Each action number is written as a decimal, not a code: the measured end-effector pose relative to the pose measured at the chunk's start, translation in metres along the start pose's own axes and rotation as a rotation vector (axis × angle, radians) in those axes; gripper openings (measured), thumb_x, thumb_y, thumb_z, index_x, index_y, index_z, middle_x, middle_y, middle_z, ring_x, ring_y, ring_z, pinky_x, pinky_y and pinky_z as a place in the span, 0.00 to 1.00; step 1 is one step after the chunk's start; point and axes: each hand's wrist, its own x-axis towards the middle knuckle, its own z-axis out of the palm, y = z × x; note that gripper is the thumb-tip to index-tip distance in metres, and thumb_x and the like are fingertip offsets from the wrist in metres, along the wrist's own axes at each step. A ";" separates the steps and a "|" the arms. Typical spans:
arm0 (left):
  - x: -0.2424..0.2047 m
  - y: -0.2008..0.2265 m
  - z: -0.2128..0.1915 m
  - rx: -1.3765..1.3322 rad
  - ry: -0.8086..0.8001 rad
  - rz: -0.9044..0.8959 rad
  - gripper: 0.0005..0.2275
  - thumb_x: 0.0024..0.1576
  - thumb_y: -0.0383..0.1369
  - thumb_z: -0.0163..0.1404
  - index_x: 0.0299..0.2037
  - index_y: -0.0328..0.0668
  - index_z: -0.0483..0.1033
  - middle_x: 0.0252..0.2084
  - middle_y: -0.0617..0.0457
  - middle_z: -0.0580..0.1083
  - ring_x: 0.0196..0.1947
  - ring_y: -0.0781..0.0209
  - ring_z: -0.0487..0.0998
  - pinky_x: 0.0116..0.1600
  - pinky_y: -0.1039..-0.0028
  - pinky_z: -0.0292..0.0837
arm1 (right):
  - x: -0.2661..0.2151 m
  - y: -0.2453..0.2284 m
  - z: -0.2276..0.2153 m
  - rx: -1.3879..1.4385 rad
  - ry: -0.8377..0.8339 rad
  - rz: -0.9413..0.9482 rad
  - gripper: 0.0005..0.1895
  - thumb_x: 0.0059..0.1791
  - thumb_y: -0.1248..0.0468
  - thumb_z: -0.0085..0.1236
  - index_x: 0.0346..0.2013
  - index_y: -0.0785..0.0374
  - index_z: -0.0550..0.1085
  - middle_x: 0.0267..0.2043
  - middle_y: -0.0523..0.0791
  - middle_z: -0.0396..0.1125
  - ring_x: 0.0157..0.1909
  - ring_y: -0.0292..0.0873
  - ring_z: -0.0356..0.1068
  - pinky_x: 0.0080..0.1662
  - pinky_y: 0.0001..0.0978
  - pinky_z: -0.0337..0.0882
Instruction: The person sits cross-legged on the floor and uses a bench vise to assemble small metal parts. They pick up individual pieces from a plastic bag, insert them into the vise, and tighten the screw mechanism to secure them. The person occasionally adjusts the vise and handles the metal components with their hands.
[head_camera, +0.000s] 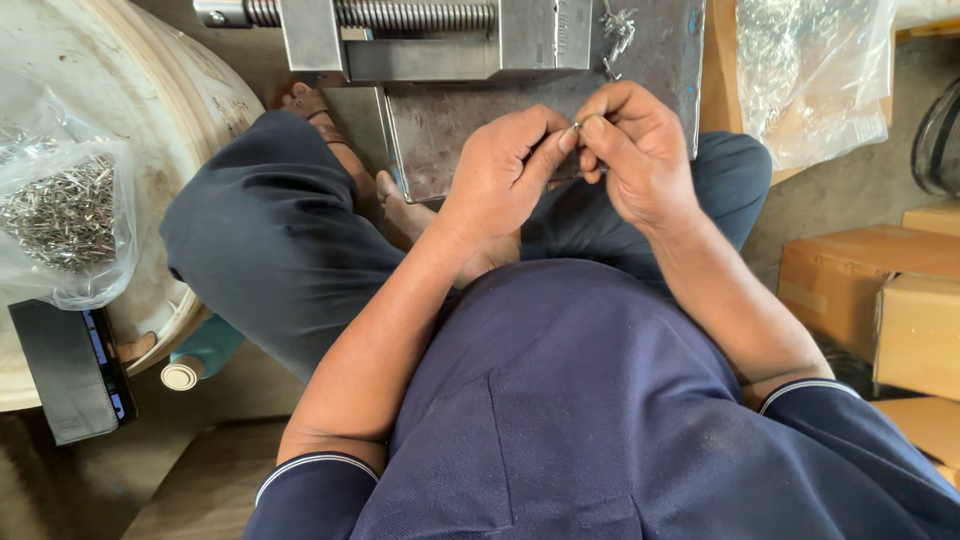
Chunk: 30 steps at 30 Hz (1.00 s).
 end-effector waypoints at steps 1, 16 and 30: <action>0.000 0.000 0.000 0.000 0.003 -0.009 0.04 0.65 0.30 0.52 0.40 0.39 0.75 0.31 0.51 0.75 0.31 0.58 0.78 0.37 0.70 0.73 | 0.002 -0.003 -0.002 -0.130 -0.040 -0.066 0.04 0.59 0.68 0.56 0.47 0.64 0.71 0.41 0.42 0.70 0.36 0.31 0.66 0.38 0.21 0.69; 0.000 -0.003 0.002 0.114 0.052 0.064 0.04 0.65 0.31 0.53 0.41 0.40 0.74 0.32 0.49 0.75 0.33 0.53 0.77 0.39 0.67 0.72 | 0.008 -0.023 0.004 -0.694 -0.035 -0.275 0.04 0.58 0.71 0.62 0.43 0.69 0.74 0.39 0.41 0.70 0.38 0.28 0.66 0.41 0.21 0.68; 0.000 0.003 -0.001 0.102 0.042 0.001 0.10 0.62 0.35 0.56 0.47 0.38 0.75 0.30 0.52 0.72 0.30 0.61 0.75 0.38 0.72 0.72 | 0.043 -0.054 0.012 -1.007 -0.053 -0.691 0.06 0.62 0.69 0.62 0.44 0.68 0.75 0.41 0.45 0.68 0.40 0.36 0.68 0.43 0.26 0.70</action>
